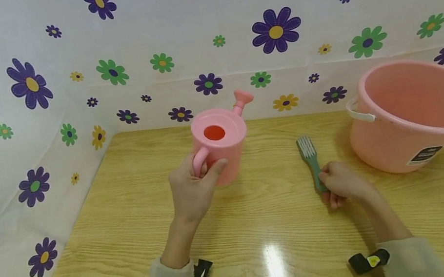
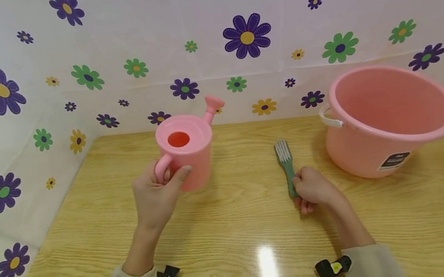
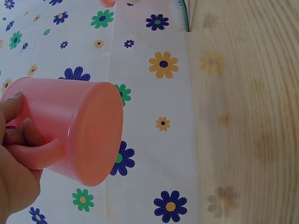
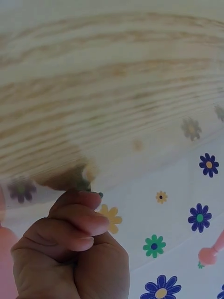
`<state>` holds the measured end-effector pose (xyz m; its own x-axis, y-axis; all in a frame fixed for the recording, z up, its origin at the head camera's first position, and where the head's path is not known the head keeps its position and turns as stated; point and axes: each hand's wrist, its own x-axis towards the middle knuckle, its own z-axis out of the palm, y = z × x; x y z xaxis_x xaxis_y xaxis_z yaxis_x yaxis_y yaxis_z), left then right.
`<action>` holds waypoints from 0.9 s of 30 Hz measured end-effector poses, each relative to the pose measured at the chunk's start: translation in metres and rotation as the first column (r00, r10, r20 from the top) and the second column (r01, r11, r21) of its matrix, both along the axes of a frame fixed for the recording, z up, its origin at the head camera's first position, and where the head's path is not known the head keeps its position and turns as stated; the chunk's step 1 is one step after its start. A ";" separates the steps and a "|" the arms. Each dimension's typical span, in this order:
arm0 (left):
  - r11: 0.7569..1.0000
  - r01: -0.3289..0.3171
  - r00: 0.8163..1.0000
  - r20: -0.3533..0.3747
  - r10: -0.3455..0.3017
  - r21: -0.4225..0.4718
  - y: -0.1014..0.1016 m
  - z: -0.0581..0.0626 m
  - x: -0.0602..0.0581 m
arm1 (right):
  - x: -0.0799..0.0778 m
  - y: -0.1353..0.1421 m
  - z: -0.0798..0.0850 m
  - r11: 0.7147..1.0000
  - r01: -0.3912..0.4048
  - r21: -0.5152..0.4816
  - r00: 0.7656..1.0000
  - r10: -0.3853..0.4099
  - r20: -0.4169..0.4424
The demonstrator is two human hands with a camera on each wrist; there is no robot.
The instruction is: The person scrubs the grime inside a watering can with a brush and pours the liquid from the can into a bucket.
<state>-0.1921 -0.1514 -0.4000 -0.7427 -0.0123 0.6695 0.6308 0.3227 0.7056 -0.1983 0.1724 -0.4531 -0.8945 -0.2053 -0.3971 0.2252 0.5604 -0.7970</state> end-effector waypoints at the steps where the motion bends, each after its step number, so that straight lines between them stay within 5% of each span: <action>1: 1.000 -0.001 1.000 -0.002 0.001 -0.001 0.000 0.000 0.000 | 0.000 -0.001 -0.001 1.000 0.005 0.012 1.000 -0.005 -0.004; 14: 1.000 -0.009 1.000 -0.027 0.009 0.007 -0.002 -0.002 0.005 | 0.009 -0.007 -0.004 0.983 0.011 0.182 0.990 0.014 -0.138; 27: 1.000 -0.017 0.997 -0.071 0.018 0.020 -0.005 -0.006 0.007 | 0.013 -0.013 -0.008 0.960 0.032 0.280 0.988 0.011 -0.152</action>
